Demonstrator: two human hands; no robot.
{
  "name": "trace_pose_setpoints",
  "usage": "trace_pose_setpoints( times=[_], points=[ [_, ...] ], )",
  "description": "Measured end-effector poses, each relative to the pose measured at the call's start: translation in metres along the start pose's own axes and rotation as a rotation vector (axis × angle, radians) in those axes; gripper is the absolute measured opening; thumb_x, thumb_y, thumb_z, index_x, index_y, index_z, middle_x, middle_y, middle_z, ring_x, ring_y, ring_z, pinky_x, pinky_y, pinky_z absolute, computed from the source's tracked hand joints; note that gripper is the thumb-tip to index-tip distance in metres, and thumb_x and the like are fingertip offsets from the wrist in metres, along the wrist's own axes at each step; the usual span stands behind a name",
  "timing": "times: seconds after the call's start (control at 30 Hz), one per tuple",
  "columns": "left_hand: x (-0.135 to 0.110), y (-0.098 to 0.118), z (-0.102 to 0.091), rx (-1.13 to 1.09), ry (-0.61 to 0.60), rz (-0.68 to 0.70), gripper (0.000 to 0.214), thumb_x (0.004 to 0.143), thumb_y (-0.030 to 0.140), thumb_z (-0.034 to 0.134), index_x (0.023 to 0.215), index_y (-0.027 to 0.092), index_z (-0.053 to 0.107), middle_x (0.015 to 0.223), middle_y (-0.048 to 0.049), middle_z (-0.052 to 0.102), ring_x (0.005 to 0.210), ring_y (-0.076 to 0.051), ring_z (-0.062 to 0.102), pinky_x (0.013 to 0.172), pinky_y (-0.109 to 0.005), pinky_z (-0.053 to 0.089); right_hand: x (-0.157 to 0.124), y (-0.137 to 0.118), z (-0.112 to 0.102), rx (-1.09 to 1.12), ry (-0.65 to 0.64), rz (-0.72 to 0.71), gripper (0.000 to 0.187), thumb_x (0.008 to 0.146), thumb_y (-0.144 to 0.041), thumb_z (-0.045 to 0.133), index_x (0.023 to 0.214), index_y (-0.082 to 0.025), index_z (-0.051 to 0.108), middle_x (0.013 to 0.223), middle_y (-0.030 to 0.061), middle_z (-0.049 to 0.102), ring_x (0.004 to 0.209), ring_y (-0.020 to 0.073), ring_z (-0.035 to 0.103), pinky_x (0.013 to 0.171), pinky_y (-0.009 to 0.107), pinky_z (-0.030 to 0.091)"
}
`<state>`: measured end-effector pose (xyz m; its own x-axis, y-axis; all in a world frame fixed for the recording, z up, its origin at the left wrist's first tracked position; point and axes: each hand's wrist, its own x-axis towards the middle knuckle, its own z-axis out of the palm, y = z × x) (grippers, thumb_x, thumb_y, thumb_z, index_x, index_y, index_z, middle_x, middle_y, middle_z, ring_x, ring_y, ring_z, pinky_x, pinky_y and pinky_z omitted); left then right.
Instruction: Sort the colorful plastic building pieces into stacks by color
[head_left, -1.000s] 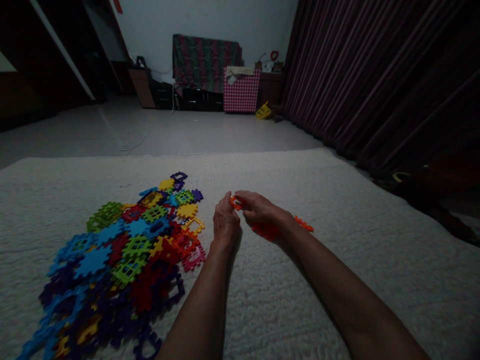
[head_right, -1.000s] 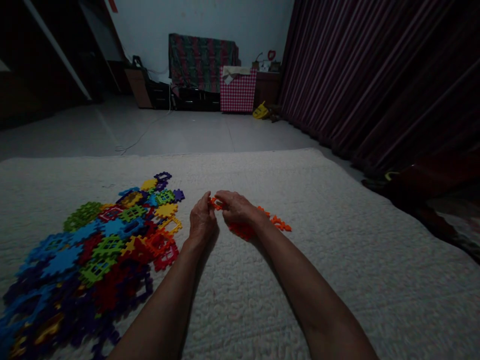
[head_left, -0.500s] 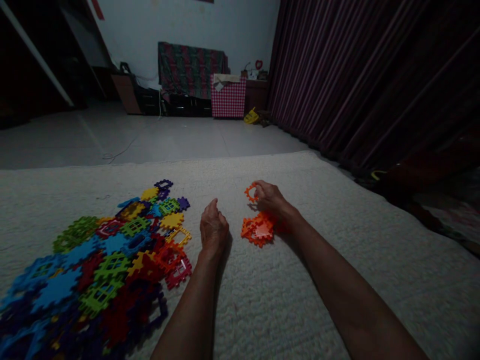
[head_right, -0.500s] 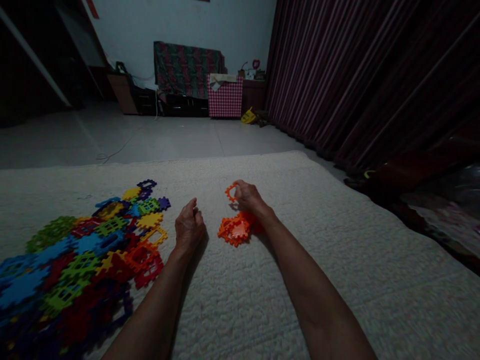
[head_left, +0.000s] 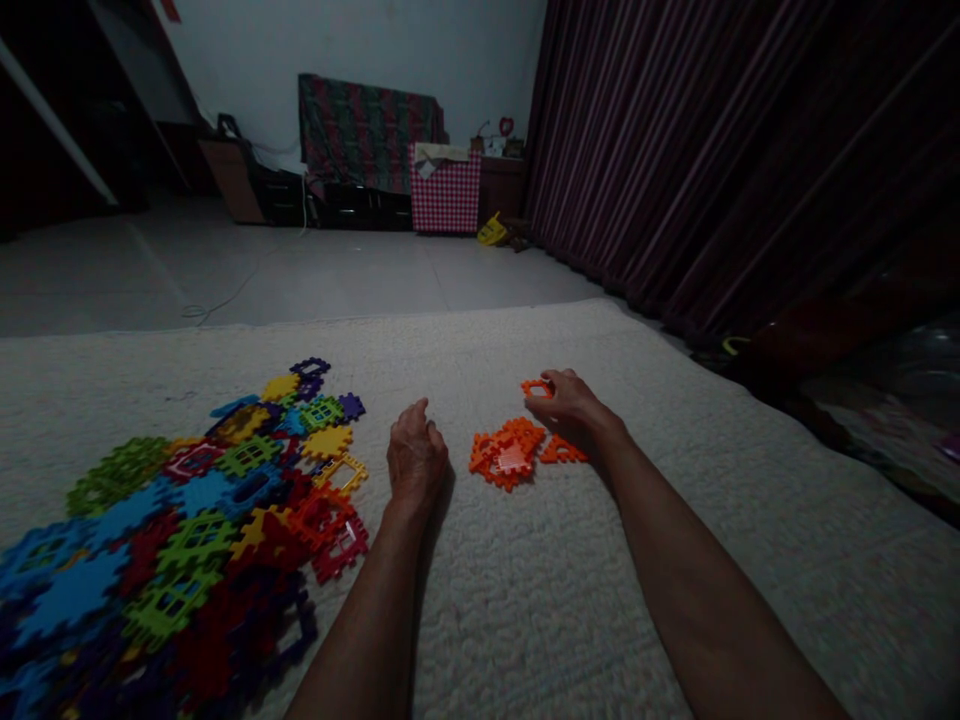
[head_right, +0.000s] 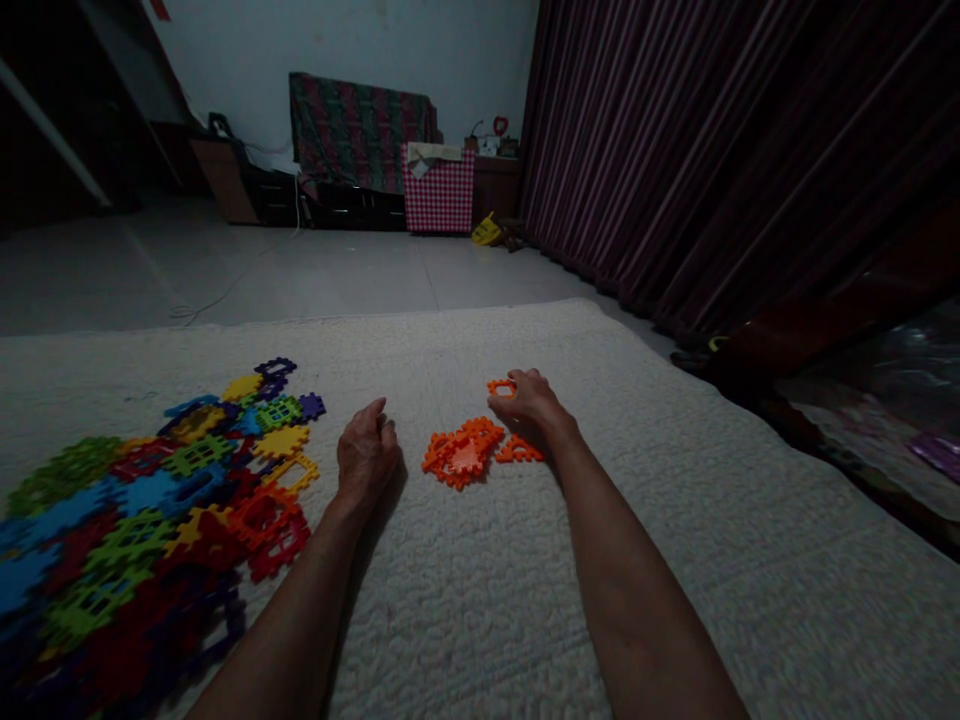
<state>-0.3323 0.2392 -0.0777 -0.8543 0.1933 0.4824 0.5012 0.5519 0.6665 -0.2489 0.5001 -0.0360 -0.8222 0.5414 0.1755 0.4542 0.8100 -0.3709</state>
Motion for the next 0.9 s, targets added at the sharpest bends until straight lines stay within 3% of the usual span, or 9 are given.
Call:
trace_pose_setpoints(
  times=[0.13,0.4,0.7,0.9],
  points=[
    [-0.002,0.003,0.000,0.028,-0.023,0.018,0.041,0.083,0.010,0.047,0.120,0.014,0.063,0.114,-0.0146,0.069,0.107,-0.027,0.064,0.098,-0.043,0.050,0.011,-0.017,0.006,-0.106,-0.040,0.097,0.044,0.075,-0.034,0.066,0.114,-0.013,0.068,0.114,0.0178,0.062,0.101,0.0272,0.062,0.089,0.034,0.047],
    [-0.007,0.006,-0.001,0.106,-0.114,0.163,0.030,0.086,0.014,0.049,0.108,0.018,0.069,0.117,-0.0117,0.069,0.105,-0.027,0.061,0.097,-0.043,0.048,0.022,0.018,0.020,-0.041,0.259,0.090,0.035,0.081,-0.028,0.063,0.112,-0.015,0.070,0.112,0.0134,0.067,0.107,0.0247,0.060,0.096,0.034,0.046],
    [-0.006,0.008,-0.003,0.144,-0.147,0.146,0.030,0.086,0.015,0.050,0.106,0.019,0.071,0.119,-0.0104,0.070,0.105,-0.027,0.060,0.096,-0.043,0.049,0.022,0.023,0.026,-0.057,0.243,0.141,0.031,0.081,-0.034,0.060,0.103,-0.016,0.072,0.108,0.0141,0.066,0.104,0.0261,0.059,0.095,0.037,0.046],
    [-0.007,0.009,-0.006,0.142,-0.171,0.160,0.029,0.085,0.015,0.051,0.103,0.021,0.072,0.118,-0.0099,0.069,0.105,-0.028,0.060,0.096,-0.044,0.049,0.009,0.019,0.023,0.062,0.316,0.156,0.041,0.078,-0.032,0.061,0.114,-0.014,0.067,0.119,0.0163,0.060,0.109,0.0277,0.059,0.095,0.039,0.048]
  ],
)
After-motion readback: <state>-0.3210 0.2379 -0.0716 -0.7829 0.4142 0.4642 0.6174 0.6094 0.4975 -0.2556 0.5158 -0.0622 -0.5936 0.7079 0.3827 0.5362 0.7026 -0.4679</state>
